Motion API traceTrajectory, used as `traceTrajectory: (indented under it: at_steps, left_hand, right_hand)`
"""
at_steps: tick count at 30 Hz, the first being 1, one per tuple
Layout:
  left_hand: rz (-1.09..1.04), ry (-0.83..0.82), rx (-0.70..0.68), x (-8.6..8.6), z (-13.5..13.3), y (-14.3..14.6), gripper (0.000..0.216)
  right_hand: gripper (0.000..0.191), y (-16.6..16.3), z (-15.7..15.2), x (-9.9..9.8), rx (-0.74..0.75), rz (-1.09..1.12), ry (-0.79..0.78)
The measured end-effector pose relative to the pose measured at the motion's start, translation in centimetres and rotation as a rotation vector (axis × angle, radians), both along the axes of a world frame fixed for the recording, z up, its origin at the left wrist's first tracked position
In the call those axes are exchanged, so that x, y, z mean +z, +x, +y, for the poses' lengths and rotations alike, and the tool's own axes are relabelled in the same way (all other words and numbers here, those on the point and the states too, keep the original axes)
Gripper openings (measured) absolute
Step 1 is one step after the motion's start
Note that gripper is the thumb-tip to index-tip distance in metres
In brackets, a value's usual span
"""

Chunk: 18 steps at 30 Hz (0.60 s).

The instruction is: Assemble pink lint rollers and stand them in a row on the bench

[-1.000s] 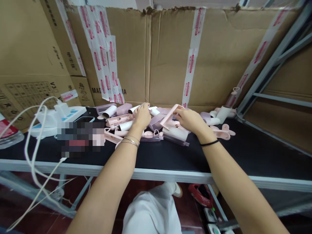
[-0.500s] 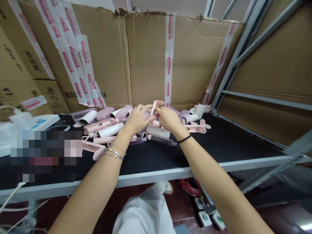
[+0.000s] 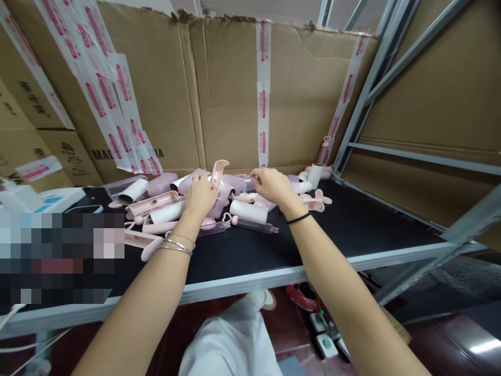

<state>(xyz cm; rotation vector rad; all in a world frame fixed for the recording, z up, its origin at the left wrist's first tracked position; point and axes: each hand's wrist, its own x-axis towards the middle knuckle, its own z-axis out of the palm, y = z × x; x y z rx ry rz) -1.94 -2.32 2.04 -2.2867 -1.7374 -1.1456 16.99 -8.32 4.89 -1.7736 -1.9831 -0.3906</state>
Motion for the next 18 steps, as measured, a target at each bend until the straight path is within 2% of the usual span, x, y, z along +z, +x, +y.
traceTrajectory:
  at_steps: [3, 6, 11, 14, 16, 18]
  left_hand:
    - [-0.055, -0.097, 0.099, 0.2, 0.1, -0.1, 0.04]
    - [-0.072, -0.083, 0.124, 0.4, 0.0, 0.0, 0.047]
    - [-0.143, -0.018, 0.112, 0.8, 0.3, -0.5, 0.038]
    - [-0.184, 0.079, 0.084, 1.0, 0.5, -1.0, 0.033]
    - [-0.164, 0.149, 0.066, 1.2, 0.4, -1.0, 0.033]
    - [-0.102, 0.199, 0.063, 1.5, 0.0, -0.8, 0.033]
  right_hand:
    - [0.027, 0.2, 0.2, -0.1, -0.041, 0.03, -0.021]
    - [0.022, 0.1, 0.0, 0.3, -0.121, 0.088, -0.04]
    - [0.032, 1.5, -0.4, 3.3, -0.269, 0.199, 0.084]
    - [0.037, 5.2, 0.3, 5.3, -0.29, 0.162, 0.215]
    - [0.034, 9.3, 1.3, 5.9, -0.293, 0.123, 0.299]
    - [0.031, 14.4, 2.6, 5.6, -0.345, 0.126, 0.331]
